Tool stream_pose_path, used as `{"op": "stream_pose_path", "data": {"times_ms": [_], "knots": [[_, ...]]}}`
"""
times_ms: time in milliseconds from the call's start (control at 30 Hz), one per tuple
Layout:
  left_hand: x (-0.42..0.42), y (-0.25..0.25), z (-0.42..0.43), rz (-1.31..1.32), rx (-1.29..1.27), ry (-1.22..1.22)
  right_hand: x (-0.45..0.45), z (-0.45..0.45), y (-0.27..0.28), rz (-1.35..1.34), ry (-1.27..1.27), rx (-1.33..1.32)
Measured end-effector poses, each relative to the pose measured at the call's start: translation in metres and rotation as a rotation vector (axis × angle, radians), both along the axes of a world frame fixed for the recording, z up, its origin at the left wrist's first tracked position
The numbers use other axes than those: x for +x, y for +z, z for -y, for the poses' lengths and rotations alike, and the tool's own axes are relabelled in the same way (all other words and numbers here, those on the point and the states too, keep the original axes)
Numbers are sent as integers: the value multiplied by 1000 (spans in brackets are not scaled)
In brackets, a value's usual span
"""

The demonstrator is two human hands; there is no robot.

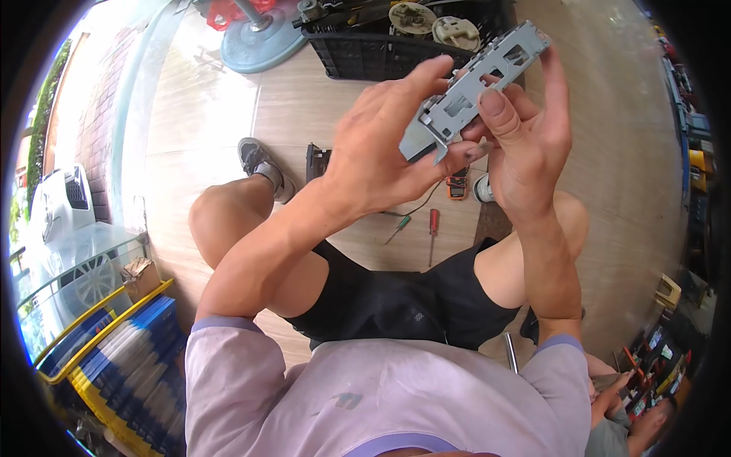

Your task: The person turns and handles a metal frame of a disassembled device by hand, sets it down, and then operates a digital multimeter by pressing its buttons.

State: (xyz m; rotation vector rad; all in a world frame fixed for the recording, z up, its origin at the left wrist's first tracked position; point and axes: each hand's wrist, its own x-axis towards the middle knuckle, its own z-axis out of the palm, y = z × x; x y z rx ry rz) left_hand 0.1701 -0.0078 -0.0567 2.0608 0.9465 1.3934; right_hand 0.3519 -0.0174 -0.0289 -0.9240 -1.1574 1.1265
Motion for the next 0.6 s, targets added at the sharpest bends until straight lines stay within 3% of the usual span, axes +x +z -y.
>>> {"op": "stream_pose_path", "data": {"times_ms": [133,300,367,467,600], "knots": [[4,-6,2,-47,131,40,-11,5,3,-23,-65,42],[10,-11,-4,190,96,78,-12,7,11,-178,-61,13],[7,-8,-10,244,128,70,-3,8,14,-88,-21,-5],[-9,10,-9,6,222,75,0,9,17,-28,-1,-4],[-13,12,-14,34,246,75,6,11,12,-16,25,42]]}}
